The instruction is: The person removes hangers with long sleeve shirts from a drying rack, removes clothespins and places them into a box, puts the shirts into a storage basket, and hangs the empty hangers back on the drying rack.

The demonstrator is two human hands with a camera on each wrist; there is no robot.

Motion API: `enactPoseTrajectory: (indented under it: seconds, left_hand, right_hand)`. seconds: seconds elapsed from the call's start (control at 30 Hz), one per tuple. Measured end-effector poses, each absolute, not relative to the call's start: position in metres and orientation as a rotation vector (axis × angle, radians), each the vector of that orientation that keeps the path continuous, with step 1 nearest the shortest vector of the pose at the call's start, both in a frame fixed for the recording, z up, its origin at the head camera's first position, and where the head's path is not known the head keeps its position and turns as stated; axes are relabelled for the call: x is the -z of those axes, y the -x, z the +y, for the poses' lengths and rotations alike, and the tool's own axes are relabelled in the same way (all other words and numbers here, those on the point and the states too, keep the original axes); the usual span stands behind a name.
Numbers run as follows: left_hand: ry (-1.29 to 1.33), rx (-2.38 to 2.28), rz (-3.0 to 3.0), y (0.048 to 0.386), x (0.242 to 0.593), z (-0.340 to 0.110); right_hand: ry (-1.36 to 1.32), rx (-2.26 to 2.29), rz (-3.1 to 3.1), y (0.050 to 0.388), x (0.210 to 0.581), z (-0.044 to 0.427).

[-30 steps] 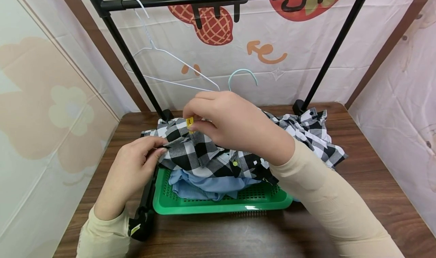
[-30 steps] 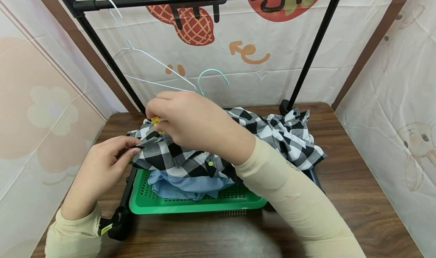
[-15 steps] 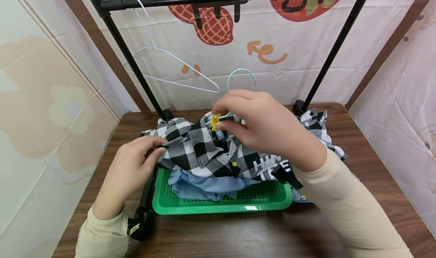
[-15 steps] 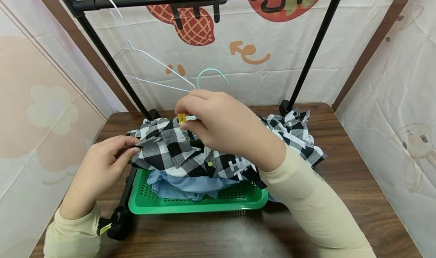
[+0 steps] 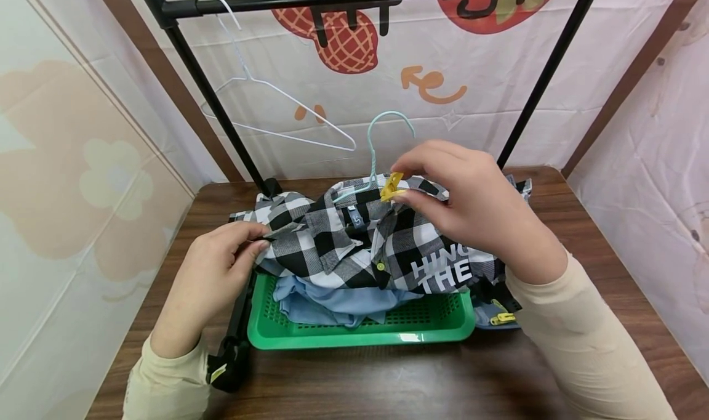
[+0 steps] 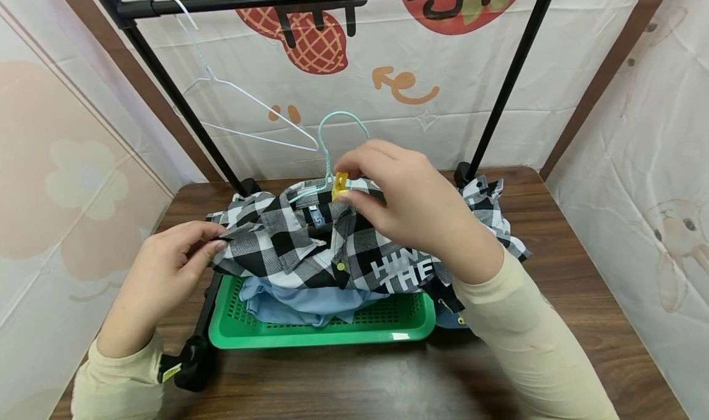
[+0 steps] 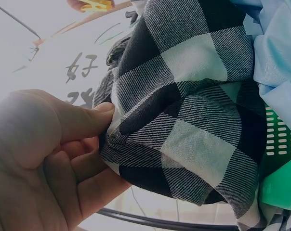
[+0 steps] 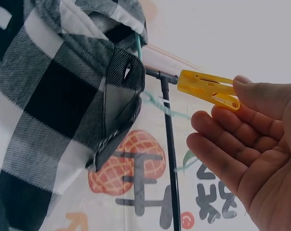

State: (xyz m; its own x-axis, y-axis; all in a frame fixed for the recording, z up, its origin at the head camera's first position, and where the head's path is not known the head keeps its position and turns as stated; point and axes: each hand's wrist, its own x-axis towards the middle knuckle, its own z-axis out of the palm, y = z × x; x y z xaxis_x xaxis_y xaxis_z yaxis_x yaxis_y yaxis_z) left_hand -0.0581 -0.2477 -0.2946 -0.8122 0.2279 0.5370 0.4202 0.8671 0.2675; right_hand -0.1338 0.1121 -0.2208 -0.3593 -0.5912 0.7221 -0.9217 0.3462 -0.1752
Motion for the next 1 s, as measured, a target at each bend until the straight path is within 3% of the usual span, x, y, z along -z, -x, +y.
enactPoseTrajectory:
  seconds: [1.0]
  left_hand:
    - [0.471,0.499,-2.538,0.060,0.296,-0.249]
  right_hand:
    - [-1.045,-0.843,-2.154,0.132,0.253,0.188]
